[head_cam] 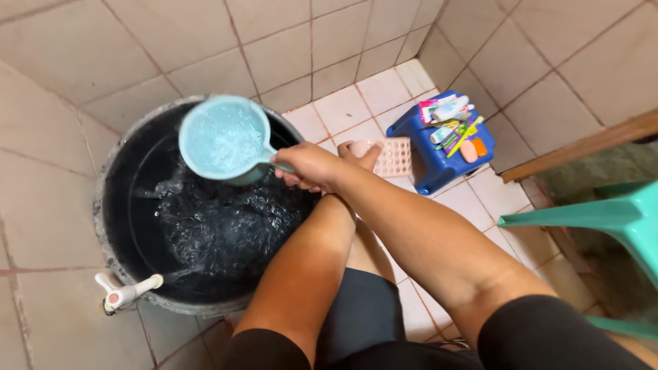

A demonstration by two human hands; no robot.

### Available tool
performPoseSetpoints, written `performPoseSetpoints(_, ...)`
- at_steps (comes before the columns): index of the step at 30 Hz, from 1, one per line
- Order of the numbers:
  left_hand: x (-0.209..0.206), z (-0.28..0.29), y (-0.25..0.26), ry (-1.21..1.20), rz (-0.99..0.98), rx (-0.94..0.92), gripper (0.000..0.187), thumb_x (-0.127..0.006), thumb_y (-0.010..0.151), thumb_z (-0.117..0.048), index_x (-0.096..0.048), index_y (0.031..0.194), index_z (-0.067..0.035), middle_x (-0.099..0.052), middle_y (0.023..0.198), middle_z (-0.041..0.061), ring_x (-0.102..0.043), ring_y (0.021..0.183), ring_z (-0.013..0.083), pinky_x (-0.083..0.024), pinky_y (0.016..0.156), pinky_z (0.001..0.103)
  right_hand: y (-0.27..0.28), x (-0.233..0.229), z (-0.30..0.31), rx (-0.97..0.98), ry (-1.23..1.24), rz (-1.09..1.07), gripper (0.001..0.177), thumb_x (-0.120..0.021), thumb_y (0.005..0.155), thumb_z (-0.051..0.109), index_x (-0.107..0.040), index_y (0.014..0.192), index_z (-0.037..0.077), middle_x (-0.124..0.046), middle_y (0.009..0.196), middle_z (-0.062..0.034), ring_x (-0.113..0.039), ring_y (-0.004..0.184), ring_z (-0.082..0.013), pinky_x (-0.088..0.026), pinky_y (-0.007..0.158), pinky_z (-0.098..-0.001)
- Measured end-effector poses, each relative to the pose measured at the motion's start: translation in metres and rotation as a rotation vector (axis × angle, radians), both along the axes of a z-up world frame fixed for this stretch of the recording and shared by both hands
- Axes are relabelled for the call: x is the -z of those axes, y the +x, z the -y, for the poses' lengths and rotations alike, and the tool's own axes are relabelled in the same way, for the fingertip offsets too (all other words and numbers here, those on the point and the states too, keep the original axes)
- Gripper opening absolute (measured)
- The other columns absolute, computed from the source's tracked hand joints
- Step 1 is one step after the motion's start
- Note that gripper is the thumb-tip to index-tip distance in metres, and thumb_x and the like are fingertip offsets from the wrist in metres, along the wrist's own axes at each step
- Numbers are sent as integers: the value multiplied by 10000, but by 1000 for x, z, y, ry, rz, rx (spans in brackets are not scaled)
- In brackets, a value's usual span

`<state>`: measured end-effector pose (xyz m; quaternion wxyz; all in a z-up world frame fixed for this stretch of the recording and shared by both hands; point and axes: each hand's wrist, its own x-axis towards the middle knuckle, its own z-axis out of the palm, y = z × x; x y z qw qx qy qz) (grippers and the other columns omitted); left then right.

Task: The person scrubs a green plastic soap dish with a toothbrush, then rinses it with water from a blue scoop. They then rinse a pink plastic basket and place several small sachets into it.

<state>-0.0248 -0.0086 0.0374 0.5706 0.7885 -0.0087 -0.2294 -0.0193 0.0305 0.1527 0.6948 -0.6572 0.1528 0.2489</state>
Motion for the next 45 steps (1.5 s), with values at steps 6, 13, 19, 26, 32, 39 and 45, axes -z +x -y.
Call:
performPoseSetpoints(6, 2, 0, -12, 130, 401, 111, 761, -791, 817, -479, -512, 1358, -23, -666, 1214, 229, -652, 1095, 355, -515, 944, 490, -101, -60, 60, 226, 228, 246, 322, -512, 953, 315, -693, 969, 49, -514, 625, 3, -332, 413, -47, -216, 352, -244)
performPoseSetpoints(13, 37, 54, -28, 19, 690, 600, 567, -781, 905, -394, -622, 1299, -18, -695, 1234, 215, -669, 1113, 324, -522, 958, 456, -278, -120, 126, 433, -476, 232, 269, -537, 891, 237, -704, 995, 54, -623, 654, -20, -497, 488, -96, -384, 439, -279)
performPoseSetpoints(19, 37, 89, -120, 149, 206, 622, 580, -814, 857, -376, -625, 1239, 18, -711, 1175, 200, -701, 1070, 281, -544, 923, 383, -394, -114, 150, 631, -844, 55, 335, -561, 851, 227, -689, 1097, 39, -647, 644, -116, -583, 550, -187, -474, 528, -374)
performPoseSetpoints(26, 44, 126, -212, 38, 168, 652, 763, -889, 646, -304, -590, 1271, 13, -733, 1127, 166, -724, 1021, 272, -567, 867, 359, -476, -86, 169, 834, -858, -73, 354, -561, 828, 216, -704, 1102, 43, -656, 676, -150, -612, 621, -244, -507, 620, -419)
performPoseSetpoints(32, 34, 155, -239, 158, 479, 689, 969, -1009, 559, -375, -522, 1278, 56, -651, 1196, 249, -644, 1095, 337, -520, 925, 386, -522, -83, 195, 935, -918, -171, 368, -599, 823, 278, -716, 1078, 41, -733, 762, -195, -709, 705, -297, -535, 686, -430)
performPoseSetpoints(39, 1, 175, -252, 30, 487, 818, 931, -951, 531, -353, -537, 1290, -8, -661, 1181, 220, -675, 1070, 374, -558, 883, 441, -531, -90, 205, 1067, -1028, -107, 378, -606, 816, 290, -711, 1068, 29, -738, 867, -217, -728, 834, -362, -544, 778, -460)
performPoseSetpoints(45, -53, 181, -266, 133, 598, 945, 870, -927, 562, -414, -585, 1272, -47, -722, 1139, 170, -709, 1052, 307, -563, 917, 402, -536, -86, 192, 1148, -1097, -11, 376, -611, 822, 283, -695, 1077, 21, -731, 850, -208, -711, 809, -346, -539, 752, -448)
